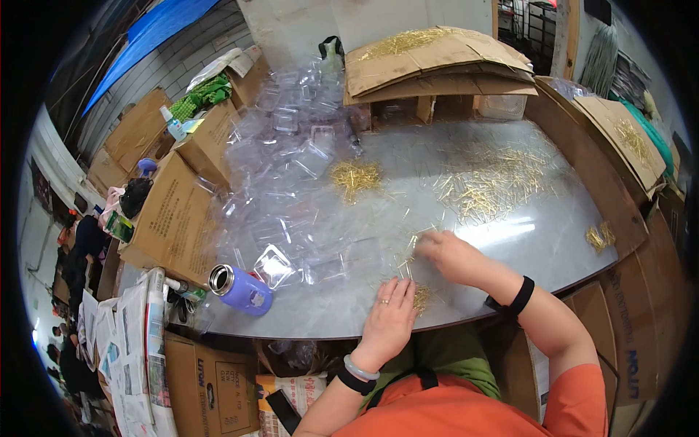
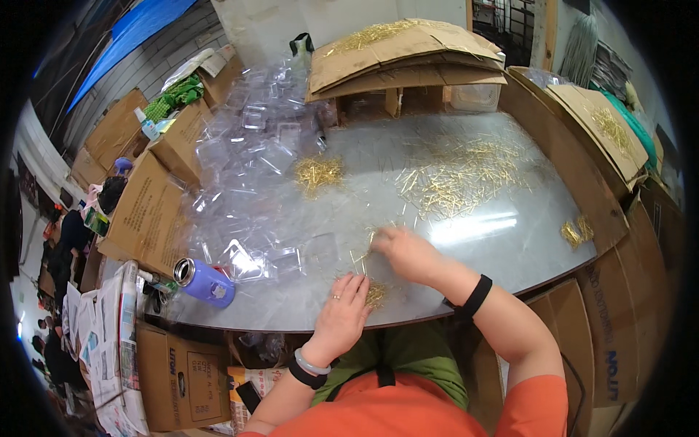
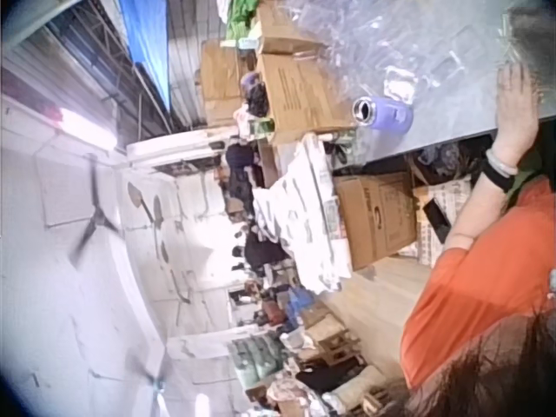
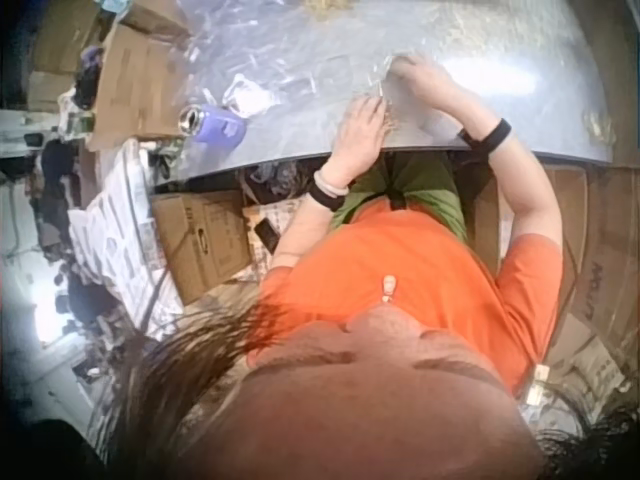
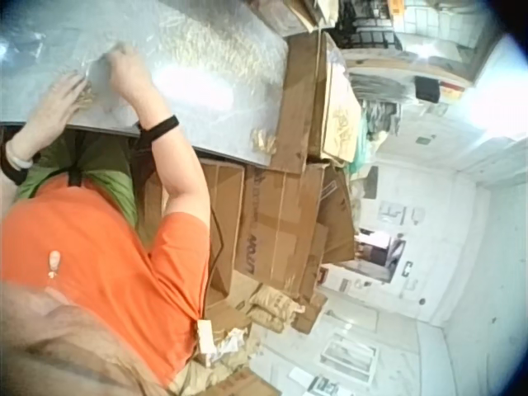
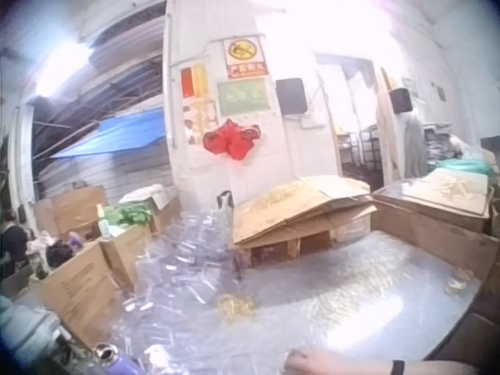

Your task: Manually counting and packaging small gold pins into plastic containers.

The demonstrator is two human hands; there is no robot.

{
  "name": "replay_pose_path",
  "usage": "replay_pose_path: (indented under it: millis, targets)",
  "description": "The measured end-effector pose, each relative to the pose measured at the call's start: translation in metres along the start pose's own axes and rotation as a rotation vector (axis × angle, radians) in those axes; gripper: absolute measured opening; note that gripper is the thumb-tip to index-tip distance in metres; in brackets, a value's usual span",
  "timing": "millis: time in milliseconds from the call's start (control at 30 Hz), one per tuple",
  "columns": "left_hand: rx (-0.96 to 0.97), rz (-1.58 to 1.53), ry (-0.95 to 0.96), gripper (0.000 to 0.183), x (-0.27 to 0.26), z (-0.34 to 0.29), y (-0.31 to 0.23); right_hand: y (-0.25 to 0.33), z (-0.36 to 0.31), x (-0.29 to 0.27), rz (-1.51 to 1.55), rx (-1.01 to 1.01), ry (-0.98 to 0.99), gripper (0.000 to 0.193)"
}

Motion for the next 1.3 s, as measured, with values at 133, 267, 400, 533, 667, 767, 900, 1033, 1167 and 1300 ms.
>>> replay_pose_path:
  millis: [133, 267, 400, 533, 667, 767, 900, 1033, 1167, 1300]
  targets:
    - [0.002, -0.004, -0.028, 0.054, 0.001, 0.000, 0.001, 0.005, 0.010, 0.009, -0.085, 0.159, -0.060, 0.028]
    - [0.027, 0.015, -0.011, 0.054, 0.000, -0.001, 0.003, 0.031, 0.025, 0.017, -0.048, 0.303, -0.082, 0.024]
    - [0.012, -0.041, -0.019, 0.051, 0.000, -0.003, 0.004, 0.008, 0.030, 0.014, -0.117, 0.016, 0.054, 0.023]
    - [-0.057, -0.055, -0.015, 0.052, 0.000, -0.006, 0.002, 0.001, 0.026, -0.005, -0.111, 0.260, 0.186, 0.024]
    - [-0.059, -0.021, -0.040, 0.059, 0.000, -0.003, 0.002, -0.005, 0.020, 0.000, 0.143, 0.138, 0.181, 0.019]
    - [-0.079, -0.015, -0.059, 0.065, 0.003, -0.004, 0.002, 0.017, 0.025, -0.011, 0.680, 0.627, 0.280, 0.016]
    - [-0.055, -0.039, -0.023, 0.066, 0.004, -0.005, 0.003, 0.005, 0.009, -0.007, 0.138, 0.224, 0.095, 0.027]
    - [0.001, -0.075, -0.016, 0.064, 0.008, -0.007, 0.007, 0.024, -0.002, -0.011, 0.075, 0.089, 0.218, 0.040]
    - [-0.026, -0.228, -0.031, 0.068, 0.004, -0.008, 0.014, 0.033, -0.019, -0.016, 0.084, 0.017, 0.316, 0.046]
    - [-0.155, -0.242, -0.132, 0.073, -0.004, -0.015, 0.013, 0.040, -0.042, -0.008, 0.026, 0.102, 0.218, 0.049]
Point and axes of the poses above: each hand's wrist, its own z-axis towards the middle knuckle, its own x-axis out of the palm, y = z × x, the point moved 1 cm from there along z, towards the middle knuckle, and after that the axes turned 15 degrees about z, right-handed, at the moved point
